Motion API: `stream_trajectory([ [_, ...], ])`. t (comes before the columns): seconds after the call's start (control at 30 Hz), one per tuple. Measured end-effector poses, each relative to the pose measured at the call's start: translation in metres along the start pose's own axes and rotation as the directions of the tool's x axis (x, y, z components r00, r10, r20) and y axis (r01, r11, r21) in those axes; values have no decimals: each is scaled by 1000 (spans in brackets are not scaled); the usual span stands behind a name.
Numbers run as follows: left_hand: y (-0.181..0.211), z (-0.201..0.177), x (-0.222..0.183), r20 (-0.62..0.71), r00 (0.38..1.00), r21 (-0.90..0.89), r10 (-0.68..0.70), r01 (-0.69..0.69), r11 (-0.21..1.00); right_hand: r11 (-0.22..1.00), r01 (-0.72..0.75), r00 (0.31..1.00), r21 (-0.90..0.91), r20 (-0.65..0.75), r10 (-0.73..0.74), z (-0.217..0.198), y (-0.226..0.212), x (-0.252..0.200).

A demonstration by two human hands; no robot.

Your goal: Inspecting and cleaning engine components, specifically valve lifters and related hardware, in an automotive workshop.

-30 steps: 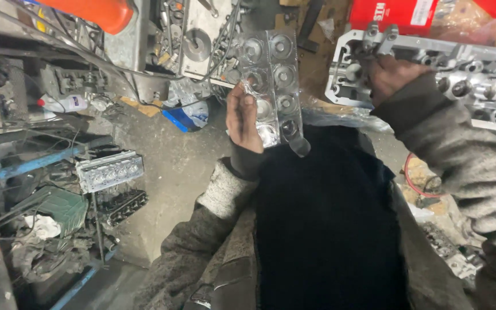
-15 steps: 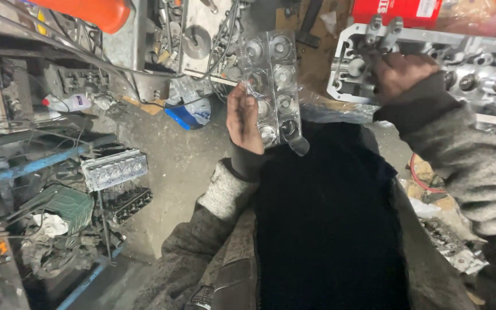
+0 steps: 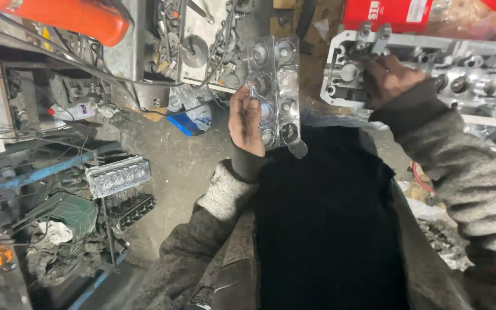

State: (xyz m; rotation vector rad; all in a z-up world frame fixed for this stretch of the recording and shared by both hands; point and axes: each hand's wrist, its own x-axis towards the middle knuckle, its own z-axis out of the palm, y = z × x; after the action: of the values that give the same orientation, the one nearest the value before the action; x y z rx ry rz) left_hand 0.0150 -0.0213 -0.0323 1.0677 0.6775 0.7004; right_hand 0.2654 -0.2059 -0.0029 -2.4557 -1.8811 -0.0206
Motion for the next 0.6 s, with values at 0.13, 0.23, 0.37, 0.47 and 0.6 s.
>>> stream_trajectory([
  [0.13, -6, -3, 3, -3, 999, 125, 39, -38, 991, 955, -186, 981, 231, -15, 195, -36, -25, 13],
  [0.23, -1, 1, 6, 23, 1000, 133, 6, -9, 991, 989, -28, 981, 144, -186, 55, -32, -23, 14],
  [0.37, 0, 1, 7, 23, 1000, 135, -17, 14, 991, 978, -161, 986, 135, -29, 166, -9, -16, 3],
  [0.47, 0, 6, 5, 14, 999, 90, -32, 31, 995, 985, -143, 989, 99, -6, 144, -10, -11, 3],
  [0.6, 6, 5, 7, -26, 998, 154, -48, 52, 987, 974, -174, 985, 142, 20, 173, -12, -15, 3],
])
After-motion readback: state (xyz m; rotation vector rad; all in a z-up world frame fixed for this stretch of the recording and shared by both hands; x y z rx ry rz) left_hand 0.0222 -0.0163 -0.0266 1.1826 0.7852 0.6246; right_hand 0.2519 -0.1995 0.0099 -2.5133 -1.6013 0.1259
